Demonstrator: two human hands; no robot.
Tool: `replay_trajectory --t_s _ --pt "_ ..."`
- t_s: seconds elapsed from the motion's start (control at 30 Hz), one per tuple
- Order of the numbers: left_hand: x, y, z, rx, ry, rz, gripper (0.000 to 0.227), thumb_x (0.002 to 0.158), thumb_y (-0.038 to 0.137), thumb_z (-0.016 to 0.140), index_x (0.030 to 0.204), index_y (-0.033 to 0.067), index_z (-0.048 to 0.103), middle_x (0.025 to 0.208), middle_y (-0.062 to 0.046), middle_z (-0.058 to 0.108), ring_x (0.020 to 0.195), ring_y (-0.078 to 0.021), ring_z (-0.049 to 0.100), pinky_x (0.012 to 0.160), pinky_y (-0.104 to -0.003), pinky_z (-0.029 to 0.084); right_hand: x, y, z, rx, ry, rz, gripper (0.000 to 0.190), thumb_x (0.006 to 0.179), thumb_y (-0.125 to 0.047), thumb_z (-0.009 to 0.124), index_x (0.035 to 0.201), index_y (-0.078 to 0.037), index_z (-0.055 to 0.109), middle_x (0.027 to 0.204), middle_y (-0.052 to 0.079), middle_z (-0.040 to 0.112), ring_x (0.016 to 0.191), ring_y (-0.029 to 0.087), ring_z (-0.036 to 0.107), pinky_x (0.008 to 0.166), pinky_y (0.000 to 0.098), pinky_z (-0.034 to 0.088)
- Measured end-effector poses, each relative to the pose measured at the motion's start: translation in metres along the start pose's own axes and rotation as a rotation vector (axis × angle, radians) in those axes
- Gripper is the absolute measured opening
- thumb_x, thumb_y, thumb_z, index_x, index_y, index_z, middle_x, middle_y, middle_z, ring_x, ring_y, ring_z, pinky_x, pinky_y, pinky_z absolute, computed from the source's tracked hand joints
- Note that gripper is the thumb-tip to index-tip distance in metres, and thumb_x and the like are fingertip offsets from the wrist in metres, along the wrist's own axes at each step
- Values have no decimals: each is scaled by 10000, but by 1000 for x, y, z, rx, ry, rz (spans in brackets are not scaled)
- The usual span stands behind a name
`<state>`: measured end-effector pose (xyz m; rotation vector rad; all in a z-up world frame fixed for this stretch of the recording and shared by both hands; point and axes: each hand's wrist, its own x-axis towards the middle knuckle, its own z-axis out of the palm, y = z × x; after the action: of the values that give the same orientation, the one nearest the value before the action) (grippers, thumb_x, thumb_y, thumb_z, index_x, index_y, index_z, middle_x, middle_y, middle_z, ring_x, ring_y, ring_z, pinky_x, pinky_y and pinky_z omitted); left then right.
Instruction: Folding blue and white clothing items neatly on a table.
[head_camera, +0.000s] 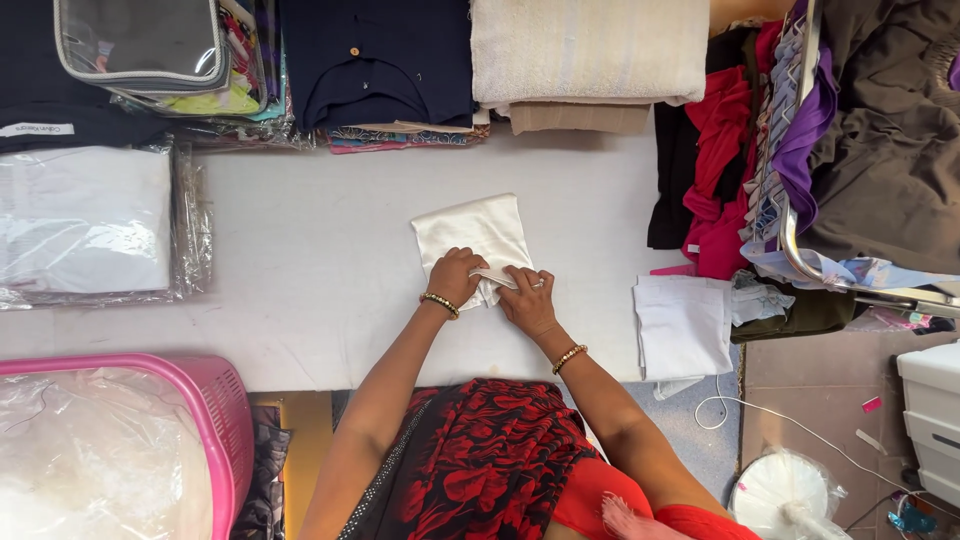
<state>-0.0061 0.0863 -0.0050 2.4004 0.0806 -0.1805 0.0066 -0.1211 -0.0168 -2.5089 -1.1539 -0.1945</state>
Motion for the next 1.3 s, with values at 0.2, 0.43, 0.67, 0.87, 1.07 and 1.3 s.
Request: replay_trajectory --t_s 0.2,0.43,0.67,0.87,1.07,1.3 --pt "-6 4 -5 -71 71 11 197 792 85 770 961 186 771 876 -7 625 920 -225 600 812 -374 524 16 -5 4 59 133 73 262 800 -197 832 1047 -151 759 1341 29 570 1193 224 523 994 498 323" --pt "-11 4 -4 -44 83 2 186 771 113 785 941 189 780 844 13 625 889 -213 589 793 -383 488 23 -4 7 -15 -61 143 239 617 -115 796 854 -103 769 1424 86 533 1266 263 497 1005 537 311" --pt "-10 6 -9 -121 122 0 81 865 176 769 940 148 761 806 -14 618 844 -232 590 741 -385 498 49 1 16 82 -40 231 49 754 -96 769 781 -69 739 1481 102 515 1314 266 477 1061 536 300" --pt "-8 6 -12 -148 114 -11 73 861 160 754 932 151 768 803 -18 623 838 -231 594 729 -384 508 7 -22 -25 142 119 106 384 816 -22 691 1186 -123 704 1467 126 481 1361 289 426 1117 497 300" --pt "-8 4 -2 -152 91 -9 98 846 117 741 936 148 766 814 -16 627 855 -226 601 748 -372 521 0 -38 -10 151 -257 42 648 907 -298 653 1465 -5 499 1516 212 464 1435 387 361 1174 511 238" --pt "-10 10 3 -137 116 33 139 829 99 749 953 156 777 835 -19 628 883 -245 591 780 -385 513 18 -22 -5 124 -463 112 565 978 -439 585 1408 -79 523 1428 172 534 1384 349 421 1129 523 290"
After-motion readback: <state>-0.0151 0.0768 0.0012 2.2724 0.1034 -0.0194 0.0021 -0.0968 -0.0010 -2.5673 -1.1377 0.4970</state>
